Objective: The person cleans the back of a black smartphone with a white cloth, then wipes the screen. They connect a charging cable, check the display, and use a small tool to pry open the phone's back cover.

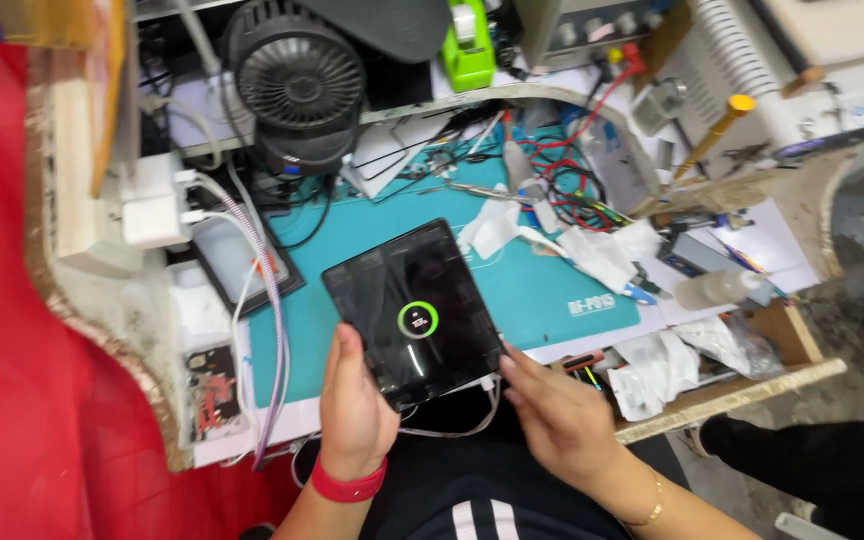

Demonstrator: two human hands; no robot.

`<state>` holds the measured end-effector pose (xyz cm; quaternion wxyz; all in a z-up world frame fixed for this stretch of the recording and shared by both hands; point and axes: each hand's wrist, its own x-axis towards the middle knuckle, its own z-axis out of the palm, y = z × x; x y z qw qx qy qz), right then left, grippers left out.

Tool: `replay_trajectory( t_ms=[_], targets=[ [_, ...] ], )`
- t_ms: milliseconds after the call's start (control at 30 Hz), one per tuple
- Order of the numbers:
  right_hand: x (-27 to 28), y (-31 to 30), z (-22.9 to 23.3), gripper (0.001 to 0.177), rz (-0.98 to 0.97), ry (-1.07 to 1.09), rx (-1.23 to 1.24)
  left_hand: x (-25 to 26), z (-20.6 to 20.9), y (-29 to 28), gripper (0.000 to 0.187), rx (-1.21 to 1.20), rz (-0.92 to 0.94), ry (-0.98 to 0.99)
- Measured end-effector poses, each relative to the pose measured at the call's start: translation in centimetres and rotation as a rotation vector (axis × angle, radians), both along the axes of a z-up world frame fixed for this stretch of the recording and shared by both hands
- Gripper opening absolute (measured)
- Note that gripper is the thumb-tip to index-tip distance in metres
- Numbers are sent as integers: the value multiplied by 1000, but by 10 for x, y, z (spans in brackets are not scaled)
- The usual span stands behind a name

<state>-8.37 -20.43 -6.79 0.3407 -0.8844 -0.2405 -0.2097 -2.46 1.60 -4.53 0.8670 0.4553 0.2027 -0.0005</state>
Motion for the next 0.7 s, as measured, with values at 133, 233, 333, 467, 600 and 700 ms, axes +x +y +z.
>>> replay_trajectory(
  t_ms=[133, 233, 333, 467, 600, 700],
  targets=[
    [-1, -10, -8, 17, -299, 266, 194, 3, -21, 0, 56, -182, 68, 44],
    [17, -7, -7, 36, -256, 601, 477, 4, -26, 2, 71, -80, 14, 89],
    [31, -6, -25, 60, 2, 958, 872, 6, -17, 2, 64, -151, -151, 5],
    [47, 6, -14, 44, -17, 1146, 1074, 8, -23, 15, 68, -71, -244, 40],
    [59, 7, -11, 47, -16, 1197, 1049, -4, -22, 43, 72, 312, -333, 15],
    [71, 14, -1, 45, -82, 1232, 1017, -23, -14, 56, 59, 634, -103, -245]
  ],
)
